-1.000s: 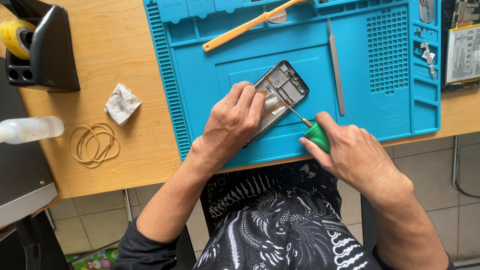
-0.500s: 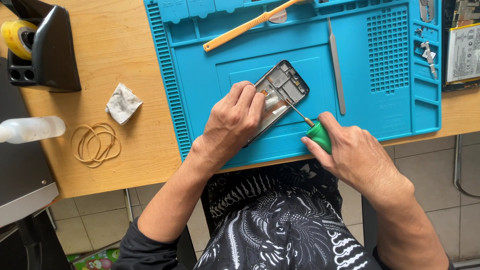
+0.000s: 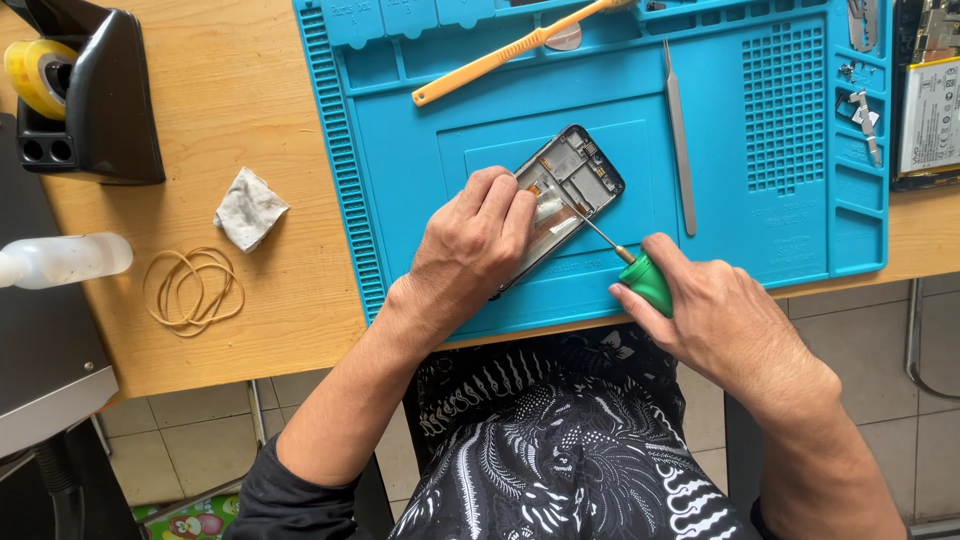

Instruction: Removing screws from a mobile phone chassis using a precision screwdriver on a repair mat.

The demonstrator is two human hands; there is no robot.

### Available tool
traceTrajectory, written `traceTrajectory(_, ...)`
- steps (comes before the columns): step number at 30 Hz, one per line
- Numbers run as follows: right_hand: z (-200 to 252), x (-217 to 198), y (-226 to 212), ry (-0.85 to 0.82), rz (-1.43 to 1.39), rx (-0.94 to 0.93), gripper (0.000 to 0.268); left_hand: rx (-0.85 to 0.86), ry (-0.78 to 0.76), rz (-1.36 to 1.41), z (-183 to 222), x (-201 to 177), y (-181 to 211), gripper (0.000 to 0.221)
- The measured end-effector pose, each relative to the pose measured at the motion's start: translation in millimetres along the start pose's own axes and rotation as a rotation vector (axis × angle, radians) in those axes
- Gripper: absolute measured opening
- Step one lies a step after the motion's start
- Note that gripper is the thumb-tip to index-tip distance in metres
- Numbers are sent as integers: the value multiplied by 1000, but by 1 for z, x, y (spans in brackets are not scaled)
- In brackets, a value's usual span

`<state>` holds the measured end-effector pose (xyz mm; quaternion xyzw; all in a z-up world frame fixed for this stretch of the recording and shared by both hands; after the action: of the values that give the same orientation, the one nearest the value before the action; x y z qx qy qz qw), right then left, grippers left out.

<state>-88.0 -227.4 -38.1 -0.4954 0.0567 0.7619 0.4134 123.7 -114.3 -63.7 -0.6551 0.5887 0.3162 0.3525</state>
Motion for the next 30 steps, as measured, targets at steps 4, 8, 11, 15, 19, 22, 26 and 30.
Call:
traceTrajectory(4,0,1,0,27,-8,-1,42,2,2,-4,-1,-1,0,37)
traceTrajectory(8,-1,1,0,6,1,7,42,-3,8,-6,-1,-1,0,39)
traceTrajectory(11,-1,1,0,-3,-1,24,43,2,16,-4,-2,-2,0,38)
traceTrajectory(15,-3,-2,-2,0,-21,15,42,4,-1,-2,0,-1,0,34)
traceTrajectory(19,-2,-3,-3,-25,-14,31,43,5,-9,2,0,0,0,32)
traceTrajectory(22,-3,-4,-4,-27,-17,37,42,3,-1,-8,0,0,0,36)
traceTrajectory(26,-3,-3,-4,-23,-20,18,42,6,-12,-8,1,1,1,31)
traceTrajectory(30,-4,-4,-4,-37,-20,36,42,5,-11,3,2,1,1,30)
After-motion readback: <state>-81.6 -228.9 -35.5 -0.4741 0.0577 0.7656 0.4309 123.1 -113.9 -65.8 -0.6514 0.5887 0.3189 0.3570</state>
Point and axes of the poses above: each hand's wrist, its own z-axis away from the middle knuckle, its own x-axis out of the palm, y = z × x, the point moved 2 cm from there along -z, towards the middle knuckle, and after that the axes turned 10 degrees about -z, right-handed, at the moved point
